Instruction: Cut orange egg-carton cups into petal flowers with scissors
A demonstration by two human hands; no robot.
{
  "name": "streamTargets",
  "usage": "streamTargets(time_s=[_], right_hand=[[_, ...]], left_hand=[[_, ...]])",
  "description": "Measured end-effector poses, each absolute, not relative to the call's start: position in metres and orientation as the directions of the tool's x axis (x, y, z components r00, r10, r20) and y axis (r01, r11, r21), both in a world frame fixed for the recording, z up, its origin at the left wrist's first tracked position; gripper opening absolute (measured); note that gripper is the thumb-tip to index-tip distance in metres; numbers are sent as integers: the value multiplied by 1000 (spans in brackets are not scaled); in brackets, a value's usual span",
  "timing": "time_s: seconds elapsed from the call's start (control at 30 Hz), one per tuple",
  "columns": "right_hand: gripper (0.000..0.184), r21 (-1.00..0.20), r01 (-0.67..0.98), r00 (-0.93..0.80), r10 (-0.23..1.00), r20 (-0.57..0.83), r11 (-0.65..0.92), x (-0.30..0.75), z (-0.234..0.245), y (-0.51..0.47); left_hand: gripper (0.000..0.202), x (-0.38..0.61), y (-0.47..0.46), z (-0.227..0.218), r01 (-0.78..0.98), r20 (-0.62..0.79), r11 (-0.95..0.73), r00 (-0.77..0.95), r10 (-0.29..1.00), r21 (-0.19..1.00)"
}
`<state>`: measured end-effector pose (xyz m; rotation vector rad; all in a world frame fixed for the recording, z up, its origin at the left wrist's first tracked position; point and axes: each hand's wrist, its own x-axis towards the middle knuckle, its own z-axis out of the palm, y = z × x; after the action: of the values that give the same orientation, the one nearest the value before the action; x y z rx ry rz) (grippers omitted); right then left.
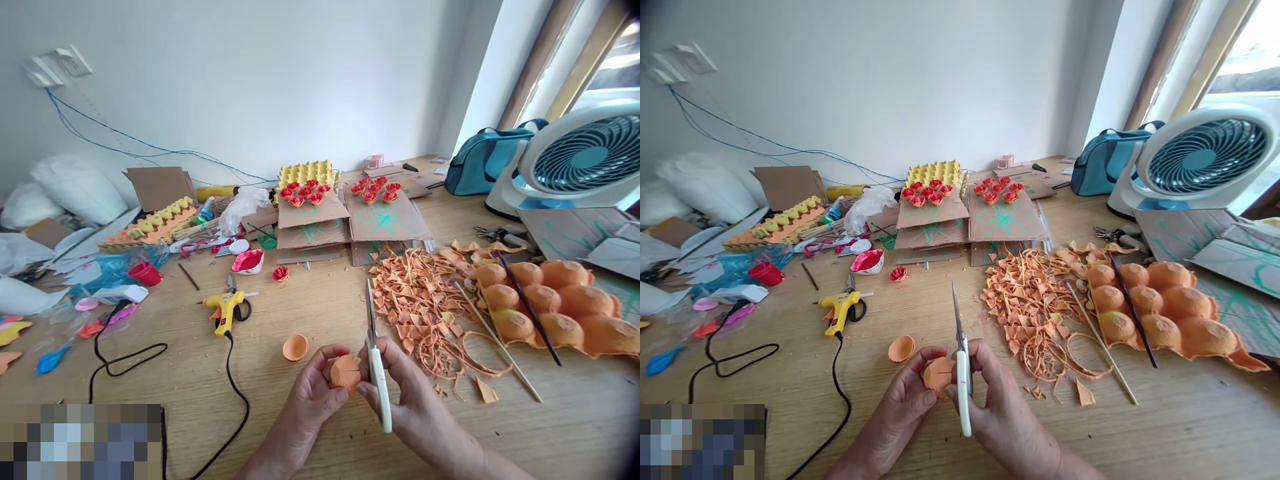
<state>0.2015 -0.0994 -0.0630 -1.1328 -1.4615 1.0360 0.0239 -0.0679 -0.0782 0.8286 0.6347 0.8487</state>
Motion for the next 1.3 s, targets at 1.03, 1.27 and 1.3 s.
streamTargets(time_s=[1.03, 1.27, 1.3], right_hand=[[52, -917, -380, -274, 962, -9, -117, 219, -64, -90], [51, -789, -578, -380, 924, 33, -210, 219, -81, -90], [51, -791, -579, -358, 933, 34, -194, 220, -83, -88]], left_hand=[[49, 62, -23, -26, -606, -34, 230, 318, 948, 761], [53, 68, -25, -30, -610, -76, 310, 378, 922, 729], [52, 67, -26, -30, -602, -89, 320, 381, 920, 732]])
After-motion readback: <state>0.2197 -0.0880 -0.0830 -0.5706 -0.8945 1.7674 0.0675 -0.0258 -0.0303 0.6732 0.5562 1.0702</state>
